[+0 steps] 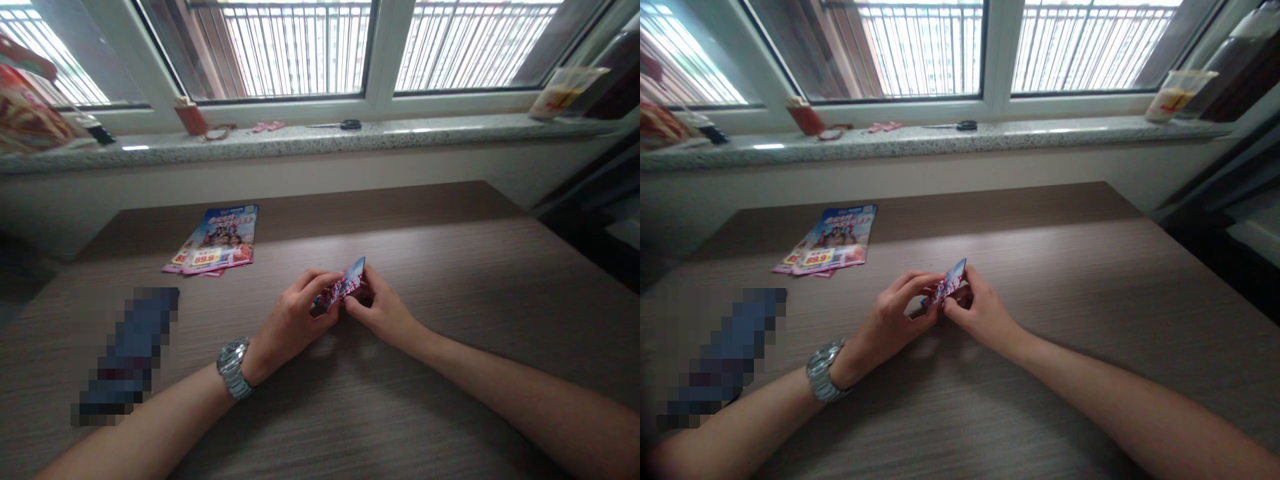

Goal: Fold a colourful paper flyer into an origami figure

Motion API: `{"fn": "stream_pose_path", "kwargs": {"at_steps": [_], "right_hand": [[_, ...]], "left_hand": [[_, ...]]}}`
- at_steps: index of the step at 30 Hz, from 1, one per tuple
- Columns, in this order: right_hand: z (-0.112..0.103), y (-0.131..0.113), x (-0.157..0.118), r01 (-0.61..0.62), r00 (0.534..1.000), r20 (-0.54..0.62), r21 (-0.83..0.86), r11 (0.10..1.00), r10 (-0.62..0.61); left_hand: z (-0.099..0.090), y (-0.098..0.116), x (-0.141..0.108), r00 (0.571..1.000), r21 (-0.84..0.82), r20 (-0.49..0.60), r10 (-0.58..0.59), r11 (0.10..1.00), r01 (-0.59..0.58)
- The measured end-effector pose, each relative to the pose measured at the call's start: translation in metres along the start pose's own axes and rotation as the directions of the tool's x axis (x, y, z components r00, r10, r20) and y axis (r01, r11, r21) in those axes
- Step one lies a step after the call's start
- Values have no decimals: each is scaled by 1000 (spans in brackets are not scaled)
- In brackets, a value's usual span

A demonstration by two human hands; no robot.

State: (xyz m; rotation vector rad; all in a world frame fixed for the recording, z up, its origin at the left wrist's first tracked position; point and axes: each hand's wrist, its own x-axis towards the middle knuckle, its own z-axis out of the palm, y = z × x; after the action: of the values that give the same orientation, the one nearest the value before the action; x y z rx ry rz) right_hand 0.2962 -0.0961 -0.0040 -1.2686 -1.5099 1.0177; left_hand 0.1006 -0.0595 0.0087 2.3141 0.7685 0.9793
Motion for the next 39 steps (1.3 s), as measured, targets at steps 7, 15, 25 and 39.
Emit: {"fn": "stream_pose_path", "kwargs": {"at_steps": [7, 15, 25, 39], "right_hand": [[1, -3, 0, 15, 1000, -10, 79, 997, -14], [-1, -2, 0, 15, 1000, 10, 78, 997, -16], [-1, -3, 0, -34, 998, 48, 167, 985, 26], [-2, -3, 0, -9, 997, 82, 102, 995, 1]], "left_hand": [[-2, 3, 3, 999, -95, -4, -40, 995, 39], [-4, 4, 2, 994, -131, -15, -110, 986, 107], [-4, 1, 2, 992, -152, 16, -125, 980, 126], [-3, 0, -1, 984, -209, 66, -168, 961, 178]]}}
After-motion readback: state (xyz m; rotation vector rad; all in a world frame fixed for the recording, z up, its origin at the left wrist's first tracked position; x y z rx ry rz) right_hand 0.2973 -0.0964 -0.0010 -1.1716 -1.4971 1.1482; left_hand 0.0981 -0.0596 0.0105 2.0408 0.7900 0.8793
